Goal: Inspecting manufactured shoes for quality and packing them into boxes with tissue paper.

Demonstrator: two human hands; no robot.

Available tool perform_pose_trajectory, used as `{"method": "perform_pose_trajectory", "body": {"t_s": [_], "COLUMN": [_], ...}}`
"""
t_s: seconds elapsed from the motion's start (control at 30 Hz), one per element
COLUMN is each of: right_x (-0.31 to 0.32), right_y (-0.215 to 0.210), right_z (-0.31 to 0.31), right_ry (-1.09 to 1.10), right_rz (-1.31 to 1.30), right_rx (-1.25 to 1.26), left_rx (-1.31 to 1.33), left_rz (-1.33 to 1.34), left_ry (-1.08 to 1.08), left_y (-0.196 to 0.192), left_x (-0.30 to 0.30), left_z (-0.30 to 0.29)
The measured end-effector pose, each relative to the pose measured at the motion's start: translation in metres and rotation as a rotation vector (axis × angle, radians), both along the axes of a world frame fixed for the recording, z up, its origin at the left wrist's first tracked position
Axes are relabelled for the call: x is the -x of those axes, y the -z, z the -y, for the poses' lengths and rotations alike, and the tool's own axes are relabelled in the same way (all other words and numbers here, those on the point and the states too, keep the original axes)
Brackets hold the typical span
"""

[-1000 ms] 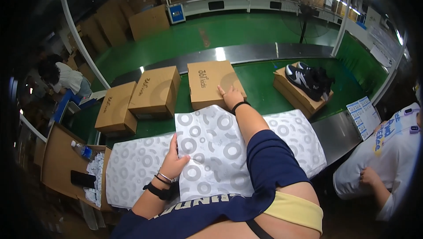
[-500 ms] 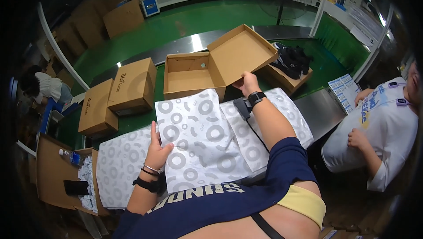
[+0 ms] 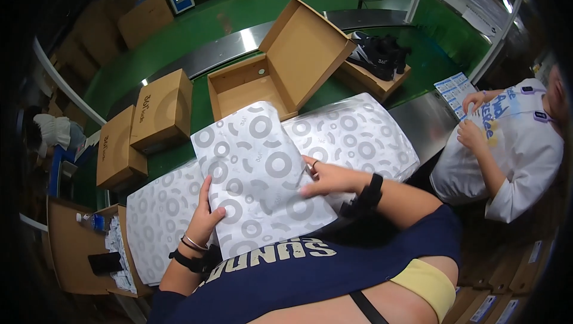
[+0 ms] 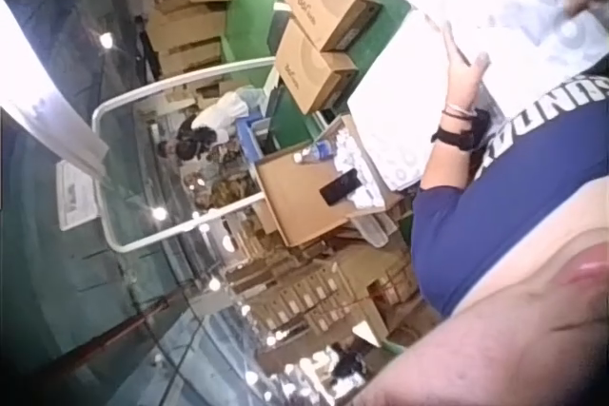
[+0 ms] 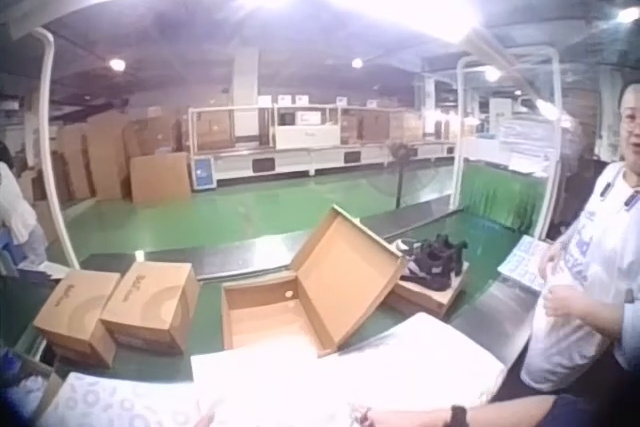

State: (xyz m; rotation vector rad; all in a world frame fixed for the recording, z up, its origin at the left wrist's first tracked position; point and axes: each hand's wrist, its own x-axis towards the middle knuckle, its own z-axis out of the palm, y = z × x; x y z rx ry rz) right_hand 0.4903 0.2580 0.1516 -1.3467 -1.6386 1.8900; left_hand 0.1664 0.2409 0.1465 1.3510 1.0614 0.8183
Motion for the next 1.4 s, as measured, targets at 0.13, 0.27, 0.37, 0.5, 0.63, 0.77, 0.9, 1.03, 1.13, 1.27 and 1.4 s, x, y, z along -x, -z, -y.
{"method": "perform_pose_trajectory", "body": {"t_s": [0.13, 0.27, 0.37, 0.5, 0.63, 0.77, 0.9, 1.03, 1.13, 1.27, 1.4], "right_x": [0.017, 0.026, 0.026, 0.029, 0.027, 0.081, 0.051, 0.046, 0.074, 0.079, 0.075], "right_y": [0.001, -0.015, -0.039, -0.046, -0.007, 0.027, 0.021, 0.011, 0.030, 0.033, 0.035], "right_z": [0.014, 0.010, -0.035, -0.141, -0.209, -0.197, -0.130, -0.081, -0.079, -0.072, -0.070], "right_ry": [0.080, 0.243, 0.347, 0.421, 0.644, 0.156, -0.164, -0.274, -0.220, -0.173, -0.141], "right_rz": [-0.179, -0.187, -0.387, -0.508, -0.241, 0.576, 0.541, 0.959, 0.883, 0.973, 0.962], "right_rx": [-0.148, -0.122, -0.230, -0.108, -0.404, -0.804, -0.825, -0.646, -0.635, -0.686, -0.681], "left_rx": [0.115, 0.044, -0.091, 0.064, 0.124, -0.235, -0.480, -0.390, -0.640, -0.035, -0.019], "left_rz": [0.233, 0.178, 0.269, 0.314, 0.206, -0.636, -0.577, -0.619, -0.537, -0.448, -0.350], "left_ry": [-0.044, -0.075, 0.010, 0.014, -0.119, -0.279, 0.026, 0.150, 0.091, -0.163, -0.126], "left_y": [-0.004, -0.020, -0.045, -0.063, -0.008, 0.073, 0.055, 0.014, 0.023, 0.007, 0.007], "left_x": [-0.010, -0.012, -0.015, -0.025, -0.038, 0.013, 0.000, 0.123, 0.307, 0.300, 0.298], "left_z": [0.000, -0.016, -0.078, -0.179, -0.277, -0.303, -0.257, -0.199, -0.157, -0.148, -0.157]}}
